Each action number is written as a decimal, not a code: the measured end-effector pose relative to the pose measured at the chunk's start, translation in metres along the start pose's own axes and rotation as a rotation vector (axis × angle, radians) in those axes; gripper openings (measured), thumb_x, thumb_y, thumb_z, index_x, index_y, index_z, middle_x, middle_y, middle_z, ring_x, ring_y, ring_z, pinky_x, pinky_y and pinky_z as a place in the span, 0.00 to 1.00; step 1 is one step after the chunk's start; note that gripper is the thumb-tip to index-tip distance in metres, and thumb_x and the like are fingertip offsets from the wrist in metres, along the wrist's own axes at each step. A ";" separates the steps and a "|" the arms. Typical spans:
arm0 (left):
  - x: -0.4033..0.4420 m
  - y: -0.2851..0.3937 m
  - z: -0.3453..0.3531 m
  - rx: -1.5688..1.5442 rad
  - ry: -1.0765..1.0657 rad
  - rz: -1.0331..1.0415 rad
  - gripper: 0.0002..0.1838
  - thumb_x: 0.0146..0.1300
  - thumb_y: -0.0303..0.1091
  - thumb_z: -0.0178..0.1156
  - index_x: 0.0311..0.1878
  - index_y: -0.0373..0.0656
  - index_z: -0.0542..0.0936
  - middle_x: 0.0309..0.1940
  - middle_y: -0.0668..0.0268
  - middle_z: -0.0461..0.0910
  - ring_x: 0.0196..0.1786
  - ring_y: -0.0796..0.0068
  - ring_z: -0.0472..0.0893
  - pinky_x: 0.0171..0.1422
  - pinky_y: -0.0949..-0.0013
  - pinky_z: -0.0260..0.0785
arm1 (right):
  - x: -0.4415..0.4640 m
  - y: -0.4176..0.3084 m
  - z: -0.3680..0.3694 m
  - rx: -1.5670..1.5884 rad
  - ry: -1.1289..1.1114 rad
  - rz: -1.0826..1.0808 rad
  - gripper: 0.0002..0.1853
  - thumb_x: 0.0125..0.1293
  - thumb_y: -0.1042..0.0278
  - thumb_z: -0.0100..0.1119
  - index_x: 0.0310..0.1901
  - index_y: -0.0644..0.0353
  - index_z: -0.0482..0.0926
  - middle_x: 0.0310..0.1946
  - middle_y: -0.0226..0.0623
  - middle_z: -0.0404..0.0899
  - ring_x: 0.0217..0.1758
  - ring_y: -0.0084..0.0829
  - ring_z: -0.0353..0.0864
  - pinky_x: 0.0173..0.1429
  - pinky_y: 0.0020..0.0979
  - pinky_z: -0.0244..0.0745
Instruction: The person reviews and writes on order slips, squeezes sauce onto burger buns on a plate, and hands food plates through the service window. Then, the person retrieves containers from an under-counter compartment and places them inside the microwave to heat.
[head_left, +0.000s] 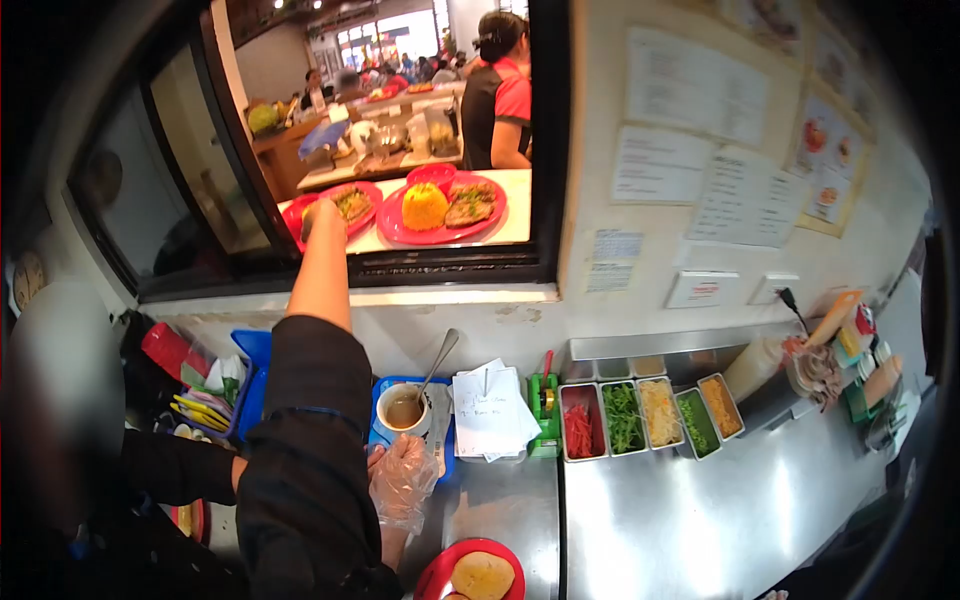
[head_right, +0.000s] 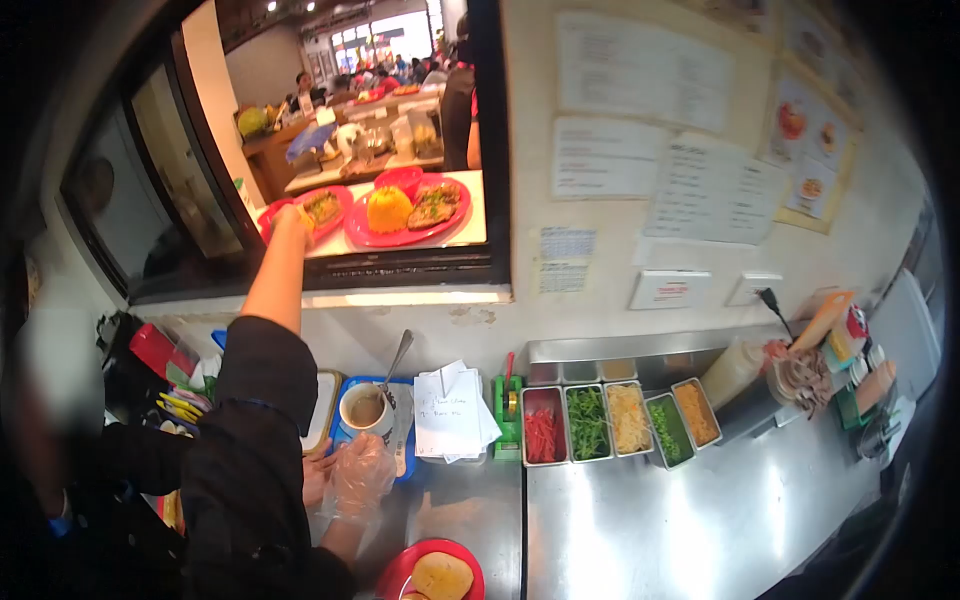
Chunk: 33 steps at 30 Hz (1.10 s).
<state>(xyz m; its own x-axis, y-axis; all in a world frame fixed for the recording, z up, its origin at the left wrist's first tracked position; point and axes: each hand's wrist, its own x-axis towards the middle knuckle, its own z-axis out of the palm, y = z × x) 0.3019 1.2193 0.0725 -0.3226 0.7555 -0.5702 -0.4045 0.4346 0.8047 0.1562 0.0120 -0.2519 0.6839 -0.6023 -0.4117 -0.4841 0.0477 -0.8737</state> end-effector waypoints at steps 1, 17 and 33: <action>-0.018 0.007 -0.008 0.111 -0.097 0.144 0.16 0.57 0.34 0.50 0.49 0.40 0.72 0.46 0.61 0.74 0.43 0.66 0.77 0.43 0.63 0.70 | -0.028 0.002 0.008 -0.079 0.147 -0.166 0.16 0.66 0.59 0.48 0.46 0.63 0.74 0.34 0.38 0.76 0.38 0.29 0.72 0.44 0.28 0.70; -0.485 -0.046 -0.433 1.505 -2.561 1.468 0.30 0.63 0.40 0.55 0.66 0.42 0.58 0.52 0.54 0.71 0.52 0.68 0.73 0.56 0.66 0.66 | -0.105 0.037 0.134 1.009 -0.243 -0.075 0.23 0.65 0.52 0.42 0.50 0.64 0.73 0.51 0.42 0.75 0.52 0.37 0.74 0.53 0.35 0.69; -0.420 -0.330 -0.533 1.572 -2.715 0.865 0.24 0.61 0.36 0.56 0.59 0.40 0.65 0.44 0.57 0.75 0.43 0.69 0.75 0.45 0.66 0.69 | -0.106 -0.120 0.132 0.276 -0.003 -0.497 0.10 0.52 0.66 0.57 0.34 0.61 0.78 0.26 0.31 0.76 0.29 0.23 0.73 0.34 0.27 0.69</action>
<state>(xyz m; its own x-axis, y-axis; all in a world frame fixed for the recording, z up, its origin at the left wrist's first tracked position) 0.1147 0.4969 -0.0416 0.6461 -0.6822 -0.3422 -0.3347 -0.6563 0.6762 0.2137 0.1757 -0.1380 0.7951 -0.6029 0.0657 0.0565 -0.0342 -0.9978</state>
